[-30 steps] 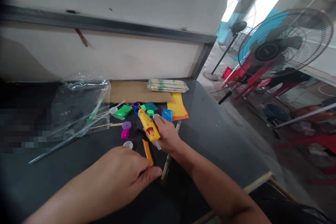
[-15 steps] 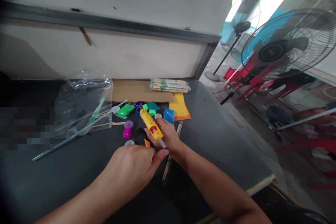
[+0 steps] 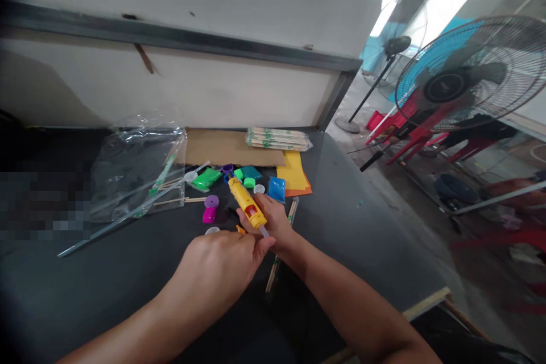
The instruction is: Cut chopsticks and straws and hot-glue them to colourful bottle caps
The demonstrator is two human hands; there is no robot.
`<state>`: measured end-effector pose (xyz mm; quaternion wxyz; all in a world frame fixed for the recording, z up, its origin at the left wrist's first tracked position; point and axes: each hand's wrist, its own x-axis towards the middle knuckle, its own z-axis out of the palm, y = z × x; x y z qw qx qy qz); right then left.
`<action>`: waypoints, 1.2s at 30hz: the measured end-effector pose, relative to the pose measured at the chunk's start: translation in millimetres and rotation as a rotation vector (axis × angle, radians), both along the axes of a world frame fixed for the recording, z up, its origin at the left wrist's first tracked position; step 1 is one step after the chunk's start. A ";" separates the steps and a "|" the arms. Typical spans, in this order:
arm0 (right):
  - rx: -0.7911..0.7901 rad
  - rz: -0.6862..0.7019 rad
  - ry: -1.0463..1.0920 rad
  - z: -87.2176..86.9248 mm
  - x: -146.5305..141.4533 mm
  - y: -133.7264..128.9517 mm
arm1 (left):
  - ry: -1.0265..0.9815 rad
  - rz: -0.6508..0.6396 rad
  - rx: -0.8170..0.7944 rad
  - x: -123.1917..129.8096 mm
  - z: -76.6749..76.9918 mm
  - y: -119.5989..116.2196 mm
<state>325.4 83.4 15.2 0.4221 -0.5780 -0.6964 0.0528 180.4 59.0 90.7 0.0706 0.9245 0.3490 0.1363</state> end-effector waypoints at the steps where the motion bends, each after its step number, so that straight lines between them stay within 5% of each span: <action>1: -0.005 0.000 0.009 -0.2 0.0 0.1 | 0.006 -0.008 0.011 -0.3 0.3 -0.1; 12: -0.036 0.045 0.076 4.9 -2.1 -1.4 | 0.019 -0.017 -0.014 1.0 3.2 -0.8; 28: 0.054 0.103 0.074 -4.8 -1.2 -0.8 | -0.017 0.003 0.250 0.6 7.4 -4.5; 36: -0.093 0.129 0.244 -0.4 -4.1 -3.1 | 0.006 0.005 0.274 1.6 1.8 -1.9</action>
